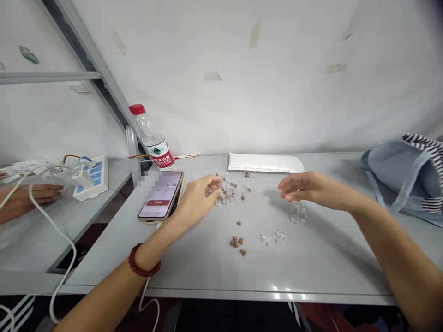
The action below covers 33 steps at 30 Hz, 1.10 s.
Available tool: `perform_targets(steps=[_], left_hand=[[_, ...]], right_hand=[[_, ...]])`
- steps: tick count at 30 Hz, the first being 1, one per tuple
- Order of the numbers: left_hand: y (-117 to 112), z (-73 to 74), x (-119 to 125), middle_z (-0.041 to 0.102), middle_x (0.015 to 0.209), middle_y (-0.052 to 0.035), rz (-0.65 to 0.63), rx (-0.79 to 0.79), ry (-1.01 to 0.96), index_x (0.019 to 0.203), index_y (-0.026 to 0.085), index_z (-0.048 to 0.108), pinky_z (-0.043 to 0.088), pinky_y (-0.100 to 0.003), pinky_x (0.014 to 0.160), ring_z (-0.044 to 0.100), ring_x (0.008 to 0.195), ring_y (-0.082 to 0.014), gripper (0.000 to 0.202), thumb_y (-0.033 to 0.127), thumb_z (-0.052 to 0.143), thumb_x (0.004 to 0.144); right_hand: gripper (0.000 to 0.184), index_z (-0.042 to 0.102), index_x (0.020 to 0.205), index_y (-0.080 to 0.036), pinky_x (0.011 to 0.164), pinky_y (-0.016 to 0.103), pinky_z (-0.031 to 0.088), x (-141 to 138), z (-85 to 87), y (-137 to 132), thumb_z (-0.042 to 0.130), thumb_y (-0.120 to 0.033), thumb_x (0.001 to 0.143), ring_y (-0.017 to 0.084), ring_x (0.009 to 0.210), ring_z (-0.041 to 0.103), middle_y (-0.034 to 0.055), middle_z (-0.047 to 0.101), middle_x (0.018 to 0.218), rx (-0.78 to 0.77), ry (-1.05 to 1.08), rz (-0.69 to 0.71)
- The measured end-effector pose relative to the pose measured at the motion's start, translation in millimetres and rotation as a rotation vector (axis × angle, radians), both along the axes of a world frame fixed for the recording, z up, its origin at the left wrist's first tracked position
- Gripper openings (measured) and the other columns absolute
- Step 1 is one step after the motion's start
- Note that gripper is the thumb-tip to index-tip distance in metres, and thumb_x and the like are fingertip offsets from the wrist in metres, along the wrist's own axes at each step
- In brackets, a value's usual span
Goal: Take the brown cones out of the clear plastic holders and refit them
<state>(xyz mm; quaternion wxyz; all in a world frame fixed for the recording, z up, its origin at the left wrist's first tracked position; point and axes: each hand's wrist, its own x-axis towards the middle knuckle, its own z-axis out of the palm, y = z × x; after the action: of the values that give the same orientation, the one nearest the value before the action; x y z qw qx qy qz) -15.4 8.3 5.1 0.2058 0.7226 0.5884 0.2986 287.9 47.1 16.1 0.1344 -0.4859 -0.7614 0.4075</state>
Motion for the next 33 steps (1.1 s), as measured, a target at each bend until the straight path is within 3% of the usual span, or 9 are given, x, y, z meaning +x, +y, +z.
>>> perform_targets(steps=[4,7,9,16,21,26,29,33], left_hand=[[-8,10.4,-3,0.070,0.091,-0.0006,-0.238,-0.177,0.065,0.093,0.020,0.068,0.046,-0.026,0.069,0.061,0.080,-0.0153,0.018,0.026,0.055,0.082],[-11,8.5,0,0.070,0.089,-0.0009,-0.384,-0.335,0.080,0.094,0.019,0.068,0.046,-0.024,0.067,0.060,0.077,-0.0143,0.019,0.025,0.060,0.078],[-13,3.9,3,0.069,0.090,-0.0013,-0.425,-0.402,0.065,0.095,0.019,0.068,0.046,-0.024,0.066,0.060,0.079,-0.0145,0.021,0.026,0.063,0.076],[-14,-13.1,15,0.065,0.087,-0.0022,-0.449,-0.331,0.083,0.089,0.018,0.068,0.043,-0.024,0.067,0.056,0.074,-0.0135,0.015,0.026,0.063,0.077],[-13,-16.8,18,0.062,0.078,-0.0011,-0.460,-0.275,0.074,0.080,0.015,0.067,0.042,-0.023,0.065,0.053,0.067,-0.0114,0.011,0.016,0.056,0.080],[-15,-19.2,17,0.062,0.084,-0.0018,-0.457,-0.266,0.079,0.081,0.017,0.065,0.043,-0.025,0.068,0.054,0.074,-0.0133,0.012,0.017,0.053,0.082],[-15,-20.8,19,0.062,0.086,-0.0023,-0.451,-0.275,0.087,0.082,0.018,0.065,0.043,-0.026,0.068,0.055,0.076,-0.0145,0.013,0.018,0.051,0.083],[-13,-22.7,20,0.062,0.084,-0.0017,-0.461,-0.255,0.092,0.082,0.019,0.064,0.043,-0.027,0.070,0.054,0.076,-0.0145,0.013,0.019,0.051,0.083]], right_hand=[[0.034,0.068,0.105,-0.030,0.076,0.038,0.054,20,1.9,0,0.068,-0.038,0.072,0.027,0.094,0.065,0.0050,0.069,0.106,-0.008,-0.220,0.056],[0.056,0.061,0.121,-0.036,0.077,0.040,0.055,27,4.6,-4,0.073,-0.040,0.066,0.030,0.099,0.064,0.0052,0.066,0.115,-0.029,-0.306,0.073],[0.059,0.060,0.122,-0.035,0.075,0.040,0.055,27,6.4,-6,0.073,-0.041,0.065,0.030,0.098,0.064,0.0055,0.066,0.113,0.001,-0.339,0.070],[0.039,0.064,0.106,-0.025,0.080,0.041,0.052,32,2.3,2,0.065,-0.041,0.071,0.027,0.098,0.061,0.0072,0.065,0.111,0.180,-0.345,-0.092],[0.039,0.063,0.108,-0.027,0.082,0.041,0.053,65,-9.4,18,0.064,-0.036,0.070,0.030,0.108,0.059,0.0072,0.064,0.118,0.141,-0.307,-0.204],[0.044,0.063,0.108,-0.026,0.087,0.041,0.051,99,-22.8,35,0.067,-0.040,0.067,0.031,0.111,0.058,0.0078,0.063,0.120,0.181,-0.248,-0.309],[0.046,0.063,0.109,-0.025,0.088,0.041,0.049,95,-33.9,43,0.066,-0.044,0.067,0.031,0.110,0.058,0.0084,0.063,0.119,0.256,-0.217,-0.345],[0.040,0.066,0.102,-0.023,0.083,0.038,0.048,66,-49.3,48,0.061,-0.048,0.072,0.028,0.101,0.059,0.0093,0.063,0.109,0.409,-0.224,-0.363]])
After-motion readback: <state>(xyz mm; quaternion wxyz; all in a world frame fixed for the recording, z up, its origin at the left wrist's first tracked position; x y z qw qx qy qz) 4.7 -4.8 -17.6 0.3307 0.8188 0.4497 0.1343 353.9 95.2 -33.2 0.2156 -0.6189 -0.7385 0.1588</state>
